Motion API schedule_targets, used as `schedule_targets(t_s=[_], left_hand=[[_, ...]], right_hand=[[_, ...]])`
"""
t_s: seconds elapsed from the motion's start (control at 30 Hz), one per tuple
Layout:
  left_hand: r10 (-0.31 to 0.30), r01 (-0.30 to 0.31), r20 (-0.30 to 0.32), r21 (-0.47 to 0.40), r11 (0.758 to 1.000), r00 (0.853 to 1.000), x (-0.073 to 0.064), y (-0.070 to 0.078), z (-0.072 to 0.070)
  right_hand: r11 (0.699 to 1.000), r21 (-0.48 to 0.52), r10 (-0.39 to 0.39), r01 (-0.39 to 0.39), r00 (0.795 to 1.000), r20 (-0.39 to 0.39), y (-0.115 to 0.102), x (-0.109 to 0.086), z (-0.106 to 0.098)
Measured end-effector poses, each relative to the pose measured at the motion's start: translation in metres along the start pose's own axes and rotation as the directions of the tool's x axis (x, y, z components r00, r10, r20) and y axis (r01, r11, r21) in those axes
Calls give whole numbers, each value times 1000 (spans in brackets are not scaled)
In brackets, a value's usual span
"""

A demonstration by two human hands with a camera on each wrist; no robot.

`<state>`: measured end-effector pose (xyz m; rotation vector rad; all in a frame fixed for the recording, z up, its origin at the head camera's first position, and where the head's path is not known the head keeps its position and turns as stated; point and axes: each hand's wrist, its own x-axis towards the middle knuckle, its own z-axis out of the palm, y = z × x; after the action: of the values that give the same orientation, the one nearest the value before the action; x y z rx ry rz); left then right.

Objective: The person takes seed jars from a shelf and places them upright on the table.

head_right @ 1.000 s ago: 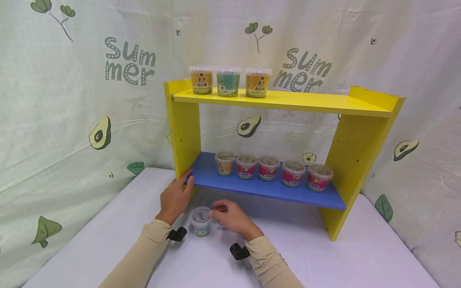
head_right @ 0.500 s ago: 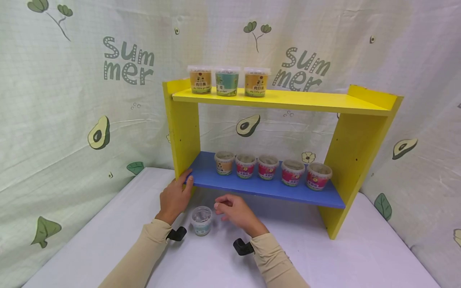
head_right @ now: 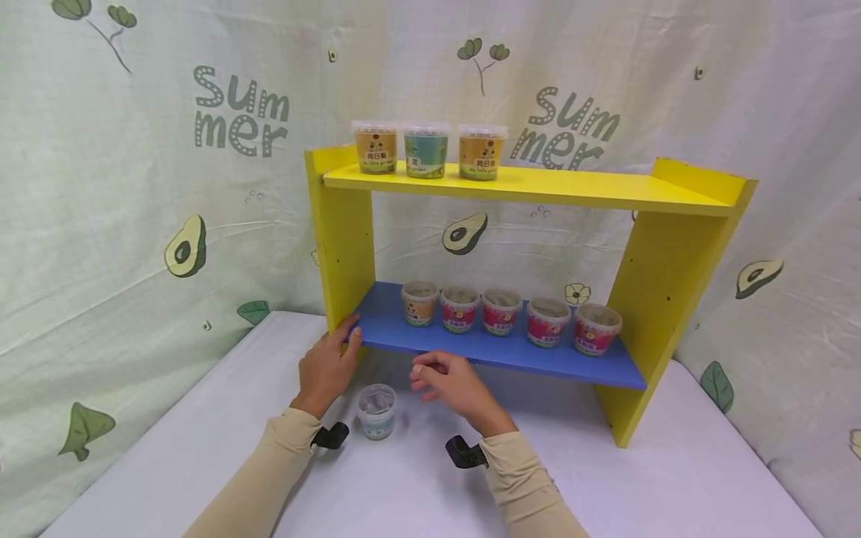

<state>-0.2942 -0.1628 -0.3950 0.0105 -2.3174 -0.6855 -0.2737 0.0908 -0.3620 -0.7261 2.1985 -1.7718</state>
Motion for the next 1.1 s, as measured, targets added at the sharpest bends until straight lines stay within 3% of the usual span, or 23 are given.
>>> schedule_targets(t_s=[1.1], left_hand=[[2,-2,8,1,1000,1000,0,1,-1]], right_hand=[[999,-24,-22,23,999,43,-17,-8,-10]])
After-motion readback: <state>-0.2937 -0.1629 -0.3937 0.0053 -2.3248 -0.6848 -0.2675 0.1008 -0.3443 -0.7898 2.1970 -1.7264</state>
